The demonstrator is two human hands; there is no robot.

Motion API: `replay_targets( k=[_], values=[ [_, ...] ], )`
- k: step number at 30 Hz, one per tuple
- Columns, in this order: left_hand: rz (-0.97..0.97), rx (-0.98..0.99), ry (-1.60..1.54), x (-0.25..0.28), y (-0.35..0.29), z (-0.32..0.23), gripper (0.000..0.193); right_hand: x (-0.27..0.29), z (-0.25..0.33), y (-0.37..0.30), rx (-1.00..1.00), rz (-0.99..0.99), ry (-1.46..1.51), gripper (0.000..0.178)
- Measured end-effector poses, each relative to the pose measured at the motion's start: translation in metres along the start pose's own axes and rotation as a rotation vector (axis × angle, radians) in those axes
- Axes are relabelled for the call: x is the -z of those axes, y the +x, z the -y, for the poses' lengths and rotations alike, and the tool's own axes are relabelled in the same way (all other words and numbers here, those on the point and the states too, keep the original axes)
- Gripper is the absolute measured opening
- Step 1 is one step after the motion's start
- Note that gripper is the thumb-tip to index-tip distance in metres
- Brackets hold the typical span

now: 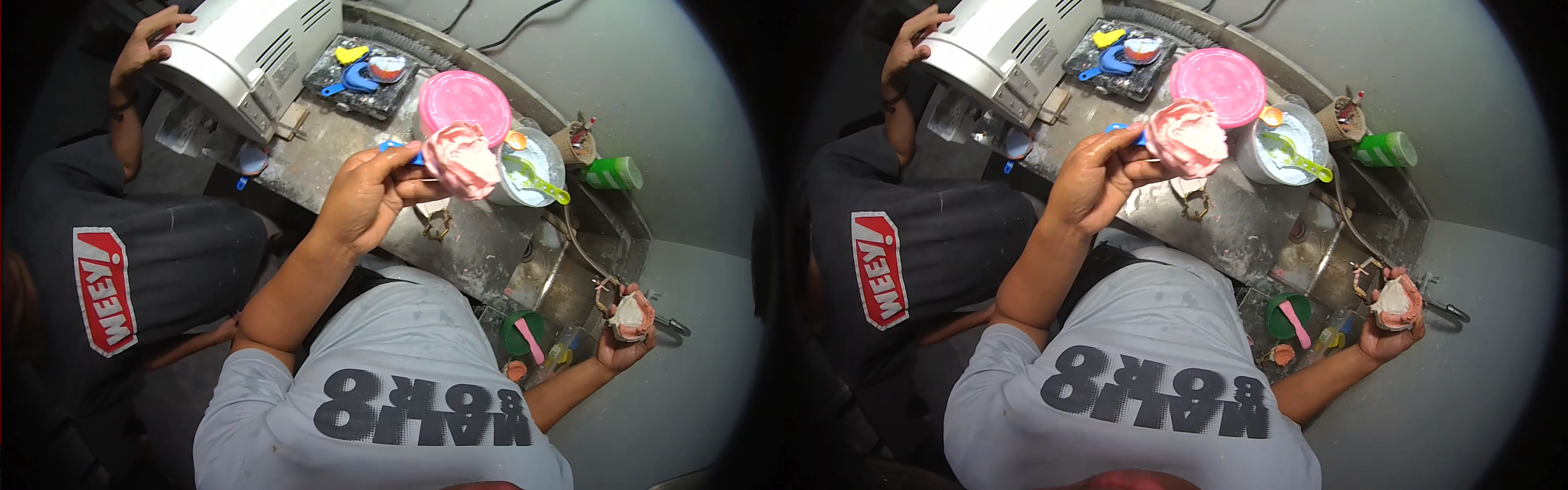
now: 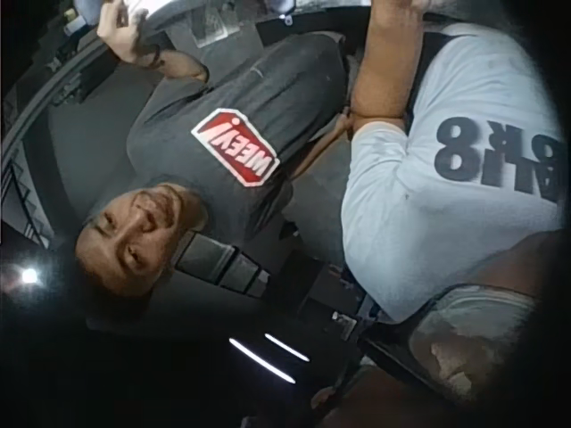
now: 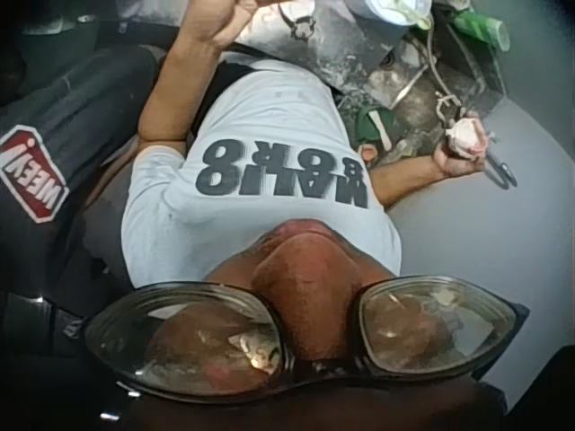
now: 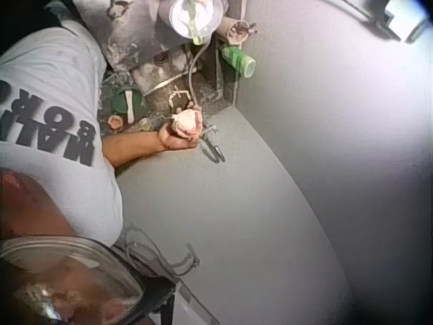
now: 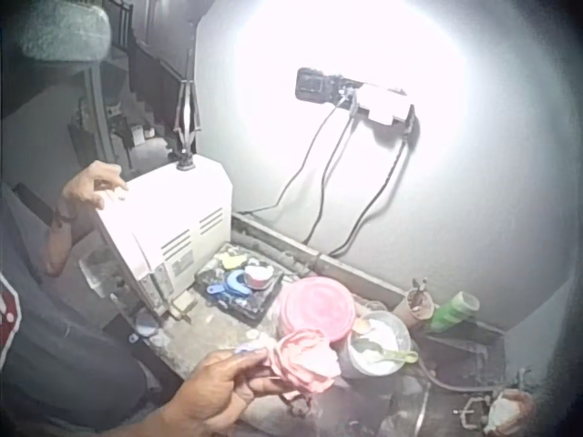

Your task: The person mixes paste in a bowl with a spatula, applies the mixture onto a dental impression tray, washes the bowl and spatula in the sink, and separates the dental cast from the impression tray under running water.

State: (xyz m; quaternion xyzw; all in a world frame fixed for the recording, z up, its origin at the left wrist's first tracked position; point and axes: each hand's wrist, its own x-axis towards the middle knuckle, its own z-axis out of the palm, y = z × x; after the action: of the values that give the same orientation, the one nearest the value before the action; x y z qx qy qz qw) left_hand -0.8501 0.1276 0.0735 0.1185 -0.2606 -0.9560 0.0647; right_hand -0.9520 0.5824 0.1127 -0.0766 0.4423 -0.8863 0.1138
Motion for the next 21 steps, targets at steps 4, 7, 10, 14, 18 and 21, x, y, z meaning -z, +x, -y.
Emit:
replay_targets(
  k=[4, 7, 10, 14, 18, 21],
  values=[
    [0.005, -0.016, -0.007, 0.000, -0.002, -0.006, 0.030, 0.005, -0.005, -0.005, 0.007, -0.012, -0.033, 0.071],
    [0.048, -0.011, 0.000, 0.001, 0.000, -0.008, 0.030, 0.007, -0.005, -0.013, 0.007, -0.020, 0.011, 0.071],
    [0.064, 0.001, -0.019, -0.003, 0.003, -0.008, 0.029, 0.017, 0.001, -0.022, 0.015, -0.041, 0.019, 0.070],
    [0.059, 0.000, 0.043, -0.012, 0.002, -0.006, 0.028, 0.026, 0.003, -0.030, 0.018, -0.040, 0.048, 0.069],
    [0.030, -0.030, 0.119, -0.023, -0.001, -0.006, 0.028, 0.031, 0.004, -0.032, 0.014, -0.067, 0.034, 0.074],
    [0.019, -0.025, 0.133, -0.021, -0.002, -0.004, 0.028, 0.033, 0.004, -0.032, 0.005, -0.057, 0.048, 0.076]
  ],
)
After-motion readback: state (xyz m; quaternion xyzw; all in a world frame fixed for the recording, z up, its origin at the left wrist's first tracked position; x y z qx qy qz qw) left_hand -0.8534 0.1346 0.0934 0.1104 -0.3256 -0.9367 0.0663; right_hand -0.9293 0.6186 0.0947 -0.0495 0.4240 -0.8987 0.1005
